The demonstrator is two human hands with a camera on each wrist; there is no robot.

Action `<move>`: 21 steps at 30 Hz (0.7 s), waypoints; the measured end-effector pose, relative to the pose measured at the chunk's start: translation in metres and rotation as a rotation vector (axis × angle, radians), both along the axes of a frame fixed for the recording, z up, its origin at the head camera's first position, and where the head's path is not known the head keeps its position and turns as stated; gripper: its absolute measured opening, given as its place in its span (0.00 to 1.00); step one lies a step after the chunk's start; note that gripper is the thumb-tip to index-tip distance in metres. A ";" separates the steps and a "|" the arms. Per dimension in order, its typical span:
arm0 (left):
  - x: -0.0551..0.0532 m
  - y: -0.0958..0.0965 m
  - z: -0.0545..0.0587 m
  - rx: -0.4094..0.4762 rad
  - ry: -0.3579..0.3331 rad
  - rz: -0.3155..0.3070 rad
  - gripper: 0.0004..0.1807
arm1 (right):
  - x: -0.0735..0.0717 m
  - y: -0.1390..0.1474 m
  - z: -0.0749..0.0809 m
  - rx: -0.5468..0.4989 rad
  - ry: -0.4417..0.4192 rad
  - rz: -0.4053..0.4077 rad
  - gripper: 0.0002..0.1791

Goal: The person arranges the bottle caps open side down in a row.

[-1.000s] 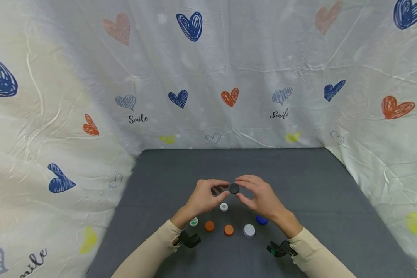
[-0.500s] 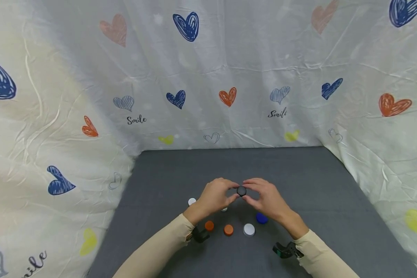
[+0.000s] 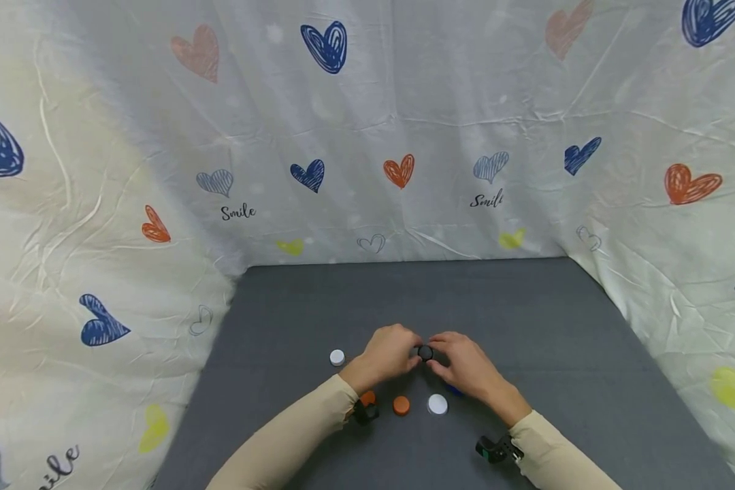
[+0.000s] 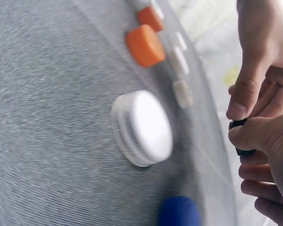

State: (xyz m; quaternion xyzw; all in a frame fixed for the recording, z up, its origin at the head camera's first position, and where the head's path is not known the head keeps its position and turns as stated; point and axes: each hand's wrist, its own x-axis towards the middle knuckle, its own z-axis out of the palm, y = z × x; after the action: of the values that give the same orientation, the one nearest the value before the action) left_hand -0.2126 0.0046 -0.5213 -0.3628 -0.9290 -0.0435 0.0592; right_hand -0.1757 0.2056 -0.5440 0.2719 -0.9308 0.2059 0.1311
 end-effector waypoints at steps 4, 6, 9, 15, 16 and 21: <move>-0.001 0.003 -0.007 -0.032 0.012 0.008 0.07 | -0.001 -0.003 -0.010 -0.001 0.023 0.009 0.16; 0.000 0.004 -0.010 -0.048 0.007 0.009 0.06 | -0.002 -0.004 -0.014 0.003 0.035 0.014 0.16; 0.001 0.007 -0.013 -0.076 0.013 0.011 0.07 | -0.002 -0.004 -0.019 0.017 0.041 0.019 0.16; 0.002 0.011 -0.020 -0.127 0.070 0.006 0.07 | -0.002 -0.004 -0.025 0.032 0.017 0.006 0.15; 0.003 0.011 -0.021 -0.133 0.080 0.004 0.08 | -0.002 -0.004 -0.026 0.037 0.016 0.003 0.15; 0.004 0.014 -0.026 -0.151 0.114 0.003 0.09 | 0.000 -0.003 -0.029 0.080 0.027 -0.023 0.16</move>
State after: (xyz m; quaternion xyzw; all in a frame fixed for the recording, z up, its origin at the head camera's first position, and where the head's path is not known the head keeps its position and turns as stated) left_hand -0.2084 0.0184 -0.5476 -0.3669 -0.9252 0.0472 0.0844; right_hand -0.1761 0.2021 -0.5734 0.2688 -0.9396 0.1634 0.1350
